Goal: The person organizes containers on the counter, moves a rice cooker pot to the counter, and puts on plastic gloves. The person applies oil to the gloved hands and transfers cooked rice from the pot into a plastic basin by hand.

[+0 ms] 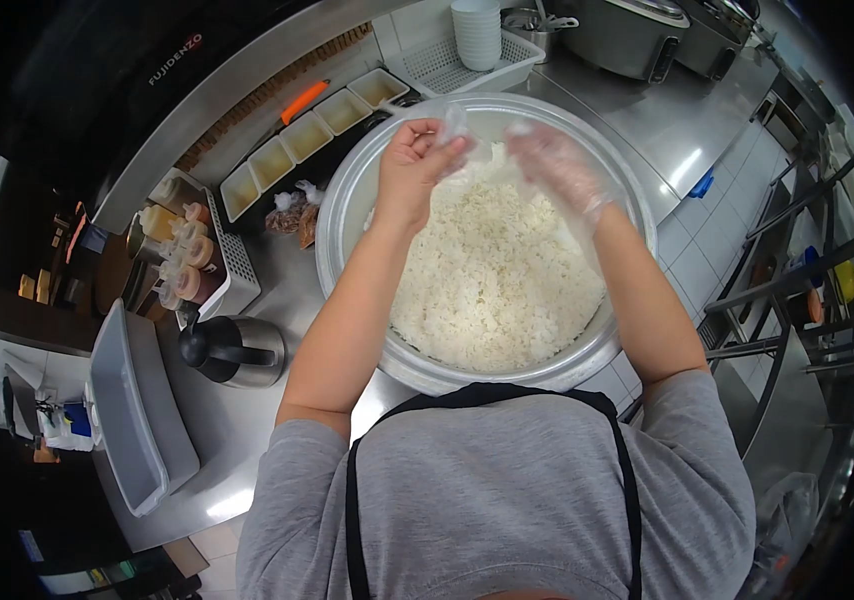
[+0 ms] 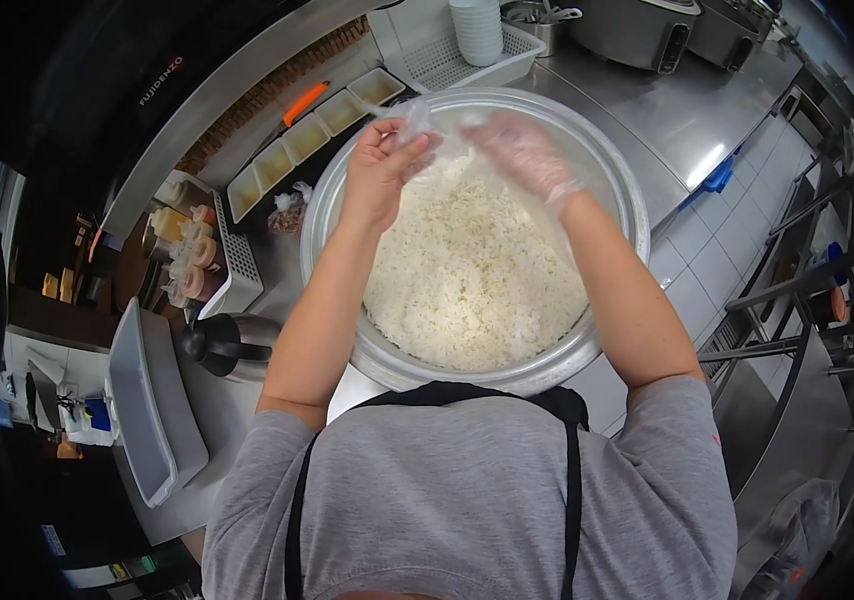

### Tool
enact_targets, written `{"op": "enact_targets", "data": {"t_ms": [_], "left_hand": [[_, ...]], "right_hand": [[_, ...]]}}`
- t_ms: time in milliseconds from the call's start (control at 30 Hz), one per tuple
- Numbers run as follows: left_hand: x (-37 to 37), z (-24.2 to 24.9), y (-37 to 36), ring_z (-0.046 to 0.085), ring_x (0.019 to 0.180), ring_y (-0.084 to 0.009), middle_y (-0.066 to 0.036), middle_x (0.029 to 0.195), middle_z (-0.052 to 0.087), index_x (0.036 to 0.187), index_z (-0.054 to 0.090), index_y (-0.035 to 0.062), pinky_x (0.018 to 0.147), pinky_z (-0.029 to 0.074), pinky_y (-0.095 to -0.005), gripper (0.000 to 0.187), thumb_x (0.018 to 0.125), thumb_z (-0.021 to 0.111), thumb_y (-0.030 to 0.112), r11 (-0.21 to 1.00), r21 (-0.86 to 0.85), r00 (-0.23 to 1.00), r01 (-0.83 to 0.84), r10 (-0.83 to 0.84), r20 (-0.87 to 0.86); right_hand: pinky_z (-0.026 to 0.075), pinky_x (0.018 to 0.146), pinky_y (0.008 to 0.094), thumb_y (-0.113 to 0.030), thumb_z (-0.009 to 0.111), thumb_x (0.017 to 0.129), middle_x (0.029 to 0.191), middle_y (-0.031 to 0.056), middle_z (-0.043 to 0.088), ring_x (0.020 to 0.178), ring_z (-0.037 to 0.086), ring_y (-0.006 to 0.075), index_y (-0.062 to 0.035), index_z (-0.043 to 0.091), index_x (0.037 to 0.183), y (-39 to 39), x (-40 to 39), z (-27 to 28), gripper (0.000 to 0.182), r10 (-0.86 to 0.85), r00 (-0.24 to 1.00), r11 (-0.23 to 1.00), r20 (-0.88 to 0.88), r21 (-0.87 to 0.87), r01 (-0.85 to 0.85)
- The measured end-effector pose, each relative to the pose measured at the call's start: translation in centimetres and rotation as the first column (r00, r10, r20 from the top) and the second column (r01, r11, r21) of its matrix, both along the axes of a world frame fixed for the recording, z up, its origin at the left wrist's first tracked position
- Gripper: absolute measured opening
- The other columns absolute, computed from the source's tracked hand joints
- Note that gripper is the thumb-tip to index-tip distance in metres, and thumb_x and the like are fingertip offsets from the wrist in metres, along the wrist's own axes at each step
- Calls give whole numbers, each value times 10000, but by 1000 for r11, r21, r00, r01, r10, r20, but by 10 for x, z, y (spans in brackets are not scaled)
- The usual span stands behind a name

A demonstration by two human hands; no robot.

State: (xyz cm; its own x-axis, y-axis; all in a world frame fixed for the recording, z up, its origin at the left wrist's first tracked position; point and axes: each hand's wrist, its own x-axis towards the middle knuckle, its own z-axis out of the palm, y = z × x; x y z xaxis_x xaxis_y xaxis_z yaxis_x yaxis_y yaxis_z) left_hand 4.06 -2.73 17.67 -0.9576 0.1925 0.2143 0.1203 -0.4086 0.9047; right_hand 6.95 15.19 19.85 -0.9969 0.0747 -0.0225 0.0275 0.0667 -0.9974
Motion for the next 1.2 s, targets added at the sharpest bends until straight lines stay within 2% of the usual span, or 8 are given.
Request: {"op": "enact_targets", "data": {"t_ms": [100, 433, 533, 733, 800, 1033, 1133, 1200], "left_hand": [[7, -7, 11, 578, 683, -91, 5, 767, 586, 835, 509, 91, 661, 531, -255, 219, 786, 719, 124, 999, -8, 998, 47, -46, 50], [-12, -3, -19, 512, 574, -99, 13, 653, 505, 757, 492, 96, 597, 499, -266, 217, 818, 688, 165, 945, -316, 992, -81, 108, 72], [3, 12, -9, 552, 622, -177, -26, 664, 530, 776, 535, 48, 567, 464, -285, 174, 789, 686, 131, 399, -210, 370, -893, 382, -847], [11, -4, 1, 568, 610, -157, -90, 730, 615, 893, 593, 13, 579, 445, -272, 135, 879, 528, 131, 750, -627, 931, -209, -43, -362], [7, -3, 2, 567, 628, -94, -51, 746, 638, 907, 609, 20, 590, 444, -233, 115, 887, 547, 115, 908, -402, 960, -118, 0, -280], [-7, -3, -8, 550, 653, -55, 0, 774, 634, 958, 608, 61, 608, 442, -200, 165, 890, 600, 211, 977, -58, 955, -207, 189, -229], [-22, -7, -35, 573, 694, -76, -9, 857, 644, 1020, 584, 72, 618, 462, -202, 286, 898, 576, 332, 839, 297, 887, 455, -455, -73], [-17, -7, -21, 603, 831, -110, -27, 998, 632, 1068, 562, 87, 684, 494, -227, 380, 901, 528, 426, 920, 392, 962, -27, -82, 259]], "right_hand": [[465, 712, 254, -290, 718, 788, 819, 38, 588, 756, 550, 126, -3, 577, 874, -16, 1, 1, 331, 293, 956, 859, 23, 432, -274], [426, 622, 252, -169, 689, 804, 696, -23, 518, 671, 489, 88, -60, 561, 860, 22, -23, -13, 176, 109, 983, 949, -147, 311, -59], [448, 660, 335, -252, 656, 825, 813, 58, 618, 707, 554, 184, -54, 584, 908, 18, -15, -5, 226, 68, 961, 853, -267, 515, 83], [457, 737, 326, -71, 592, 833, 925, 92, 576, 801, 562, 245, -54, 560, 935, -15, 14, 2, 108, 353, 762, 806, -542, 591, 47], [459, 782, 372, -69, 600, 812, 952, 127, 583, 854, 562, 307, -62, 568, 959, -19, 18, 11, 151, 604, 701, 451, -379, 888, 91], [475, 690, 416, -121, 613, 765, 825, 114, 597, 787, 589, 325, -70, 574, 809, -26, 13, -2, 78, 590, 681, 518, -434, 850, 94], [467, 691, 425, -133, 611, 770, 835, 110, 587, 799, 584, 330, -73, 572, 841, -29, 13, -6, 100, 602, 652, 570, -461, 820, 53], [452, 684, 425, -106, 610, 769, 808, 124, 554, 788, 562, 340, -60, 558, 840, -27, 11, -5, 99, 577, 657, 580, -486, 809, 89]]}}
